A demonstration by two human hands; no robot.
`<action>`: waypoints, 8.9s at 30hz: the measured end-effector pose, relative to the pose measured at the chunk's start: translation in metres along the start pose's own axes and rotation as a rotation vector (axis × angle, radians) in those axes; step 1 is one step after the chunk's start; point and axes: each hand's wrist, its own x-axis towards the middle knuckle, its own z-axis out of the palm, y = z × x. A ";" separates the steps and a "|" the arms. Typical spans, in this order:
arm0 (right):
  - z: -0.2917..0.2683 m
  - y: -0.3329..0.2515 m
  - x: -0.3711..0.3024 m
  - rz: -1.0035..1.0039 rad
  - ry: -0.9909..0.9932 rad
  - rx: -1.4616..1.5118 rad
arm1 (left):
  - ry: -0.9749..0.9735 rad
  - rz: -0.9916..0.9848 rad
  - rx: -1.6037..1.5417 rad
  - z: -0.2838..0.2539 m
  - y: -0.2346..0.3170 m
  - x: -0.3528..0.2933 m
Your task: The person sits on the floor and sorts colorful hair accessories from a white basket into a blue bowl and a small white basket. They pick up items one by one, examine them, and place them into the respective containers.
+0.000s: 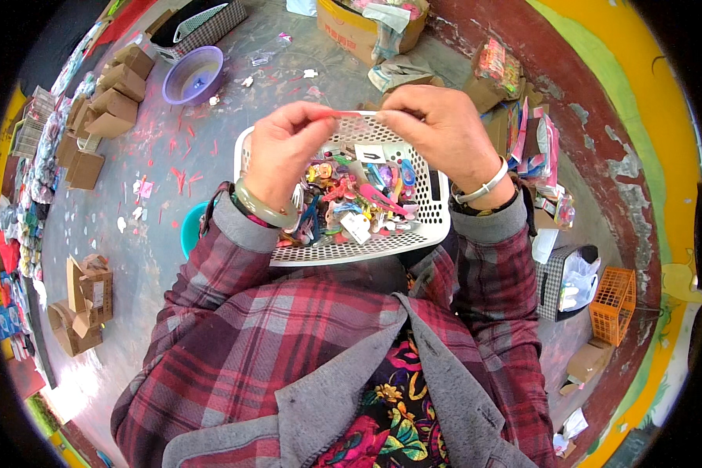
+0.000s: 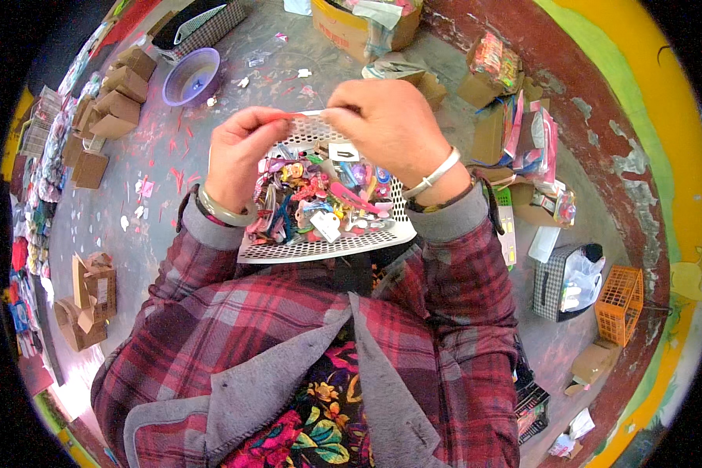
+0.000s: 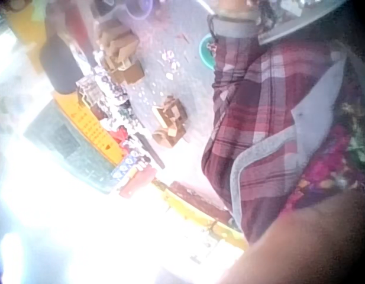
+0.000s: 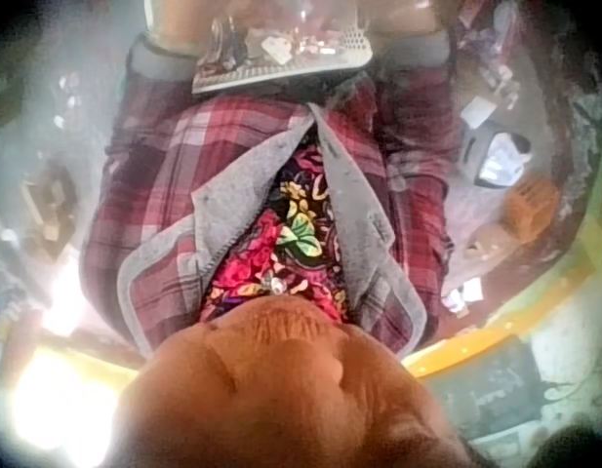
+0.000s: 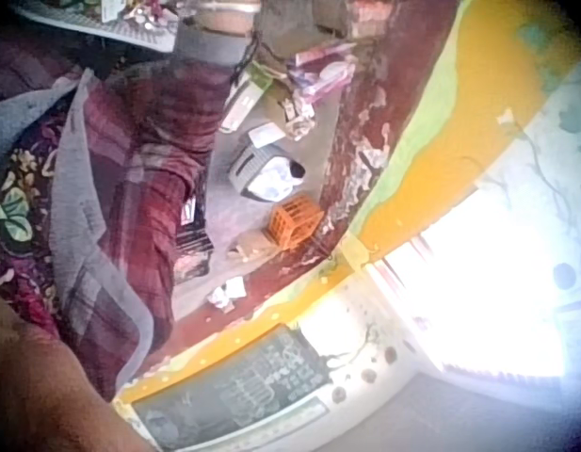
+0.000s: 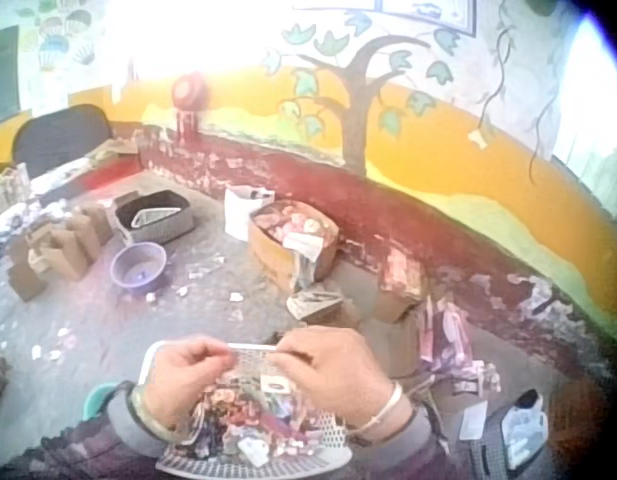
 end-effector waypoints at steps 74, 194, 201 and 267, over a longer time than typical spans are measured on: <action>0.016 -0.024 -0.058 0.049 0.341 0.205 | -0.142 0.062 0.214 0.016 -0.011 -0.017; 0.055 -0.021 -0.052 -0.157 0.453 -0.165 | -0.328 0.047 0.097 0.024 -0.005 -0.027; 0.055 -0.021 -0.054 -0.145 0.439 -0.167 | -0.330 0.272 0.301 0.021 -0.011 -0.025; 0.060 -0.019 -0.058 -0.100 0.473 -0.152 | -0.307 0.479 0.588 0.023 -0.005 -0.025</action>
